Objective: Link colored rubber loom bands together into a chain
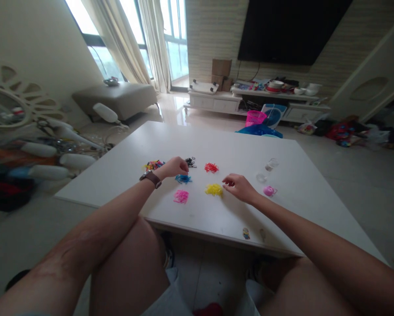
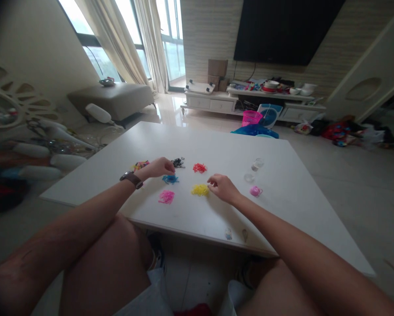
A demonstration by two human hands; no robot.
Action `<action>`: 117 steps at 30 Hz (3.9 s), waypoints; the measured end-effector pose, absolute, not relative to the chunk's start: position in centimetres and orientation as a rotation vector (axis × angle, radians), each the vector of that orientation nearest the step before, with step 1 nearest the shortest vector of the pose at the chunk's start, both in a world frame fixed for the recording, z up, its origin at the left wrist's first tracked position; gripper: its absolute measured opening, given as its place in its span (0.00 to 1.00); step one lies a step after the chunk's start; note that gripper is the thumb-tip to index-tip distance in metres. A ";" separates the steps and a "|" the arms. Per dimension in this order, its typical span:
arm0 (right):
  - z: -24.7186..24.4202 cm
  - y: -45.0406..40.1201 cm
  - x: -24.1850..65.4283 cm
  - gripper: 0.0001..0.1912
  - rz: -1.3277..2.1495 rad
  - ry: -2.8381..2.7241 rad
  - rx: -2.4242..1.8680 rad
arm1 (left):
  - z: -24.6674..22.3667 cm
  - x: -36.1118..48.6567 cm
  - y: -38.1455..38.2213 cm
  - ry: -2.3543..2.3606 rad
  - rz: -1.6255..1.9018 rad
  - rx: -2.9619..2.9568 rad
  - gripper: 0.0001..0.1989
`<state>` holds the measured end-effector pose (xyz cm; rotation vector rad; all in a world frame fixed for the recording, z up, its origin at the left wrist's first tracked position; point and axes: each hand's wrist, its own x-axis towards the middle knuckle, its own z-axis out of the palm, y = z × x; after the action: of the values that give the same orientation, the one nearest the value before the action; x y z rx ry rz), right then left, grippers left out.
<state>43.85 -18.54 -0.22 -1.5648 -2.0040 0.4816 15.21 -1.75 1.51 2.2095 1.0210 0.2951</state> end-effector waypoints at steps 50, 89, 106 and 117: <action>3.0 -20.1 46.3 0.08 0.388 -2.182 -1.588 | -3.0 1.4 1.6 1.738 0.305 1.902 0.06; 3.7 -20.6 45.4 0.09 0.498 -2.200 -1.527 | 1.8 7.6 -3.0 1.031 0.610 1.728 0.11; 4.9 -22.6 38.7 0.09 0.757 -1.677 -1.348 | 3.7 21.1 -11.4 0.519 0.519 1.587 0.10; 0.6 -18.8 39.0 0.07 0.609 -1.493 -1.497 | 0.6 18.9 -8.4 0.613 0.639 1.005 0.16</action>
<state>38.95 -18.83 0.65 -1.4968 -1.4928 0.6087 18.87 -8.43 0.62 1.0053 0.6131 0.6395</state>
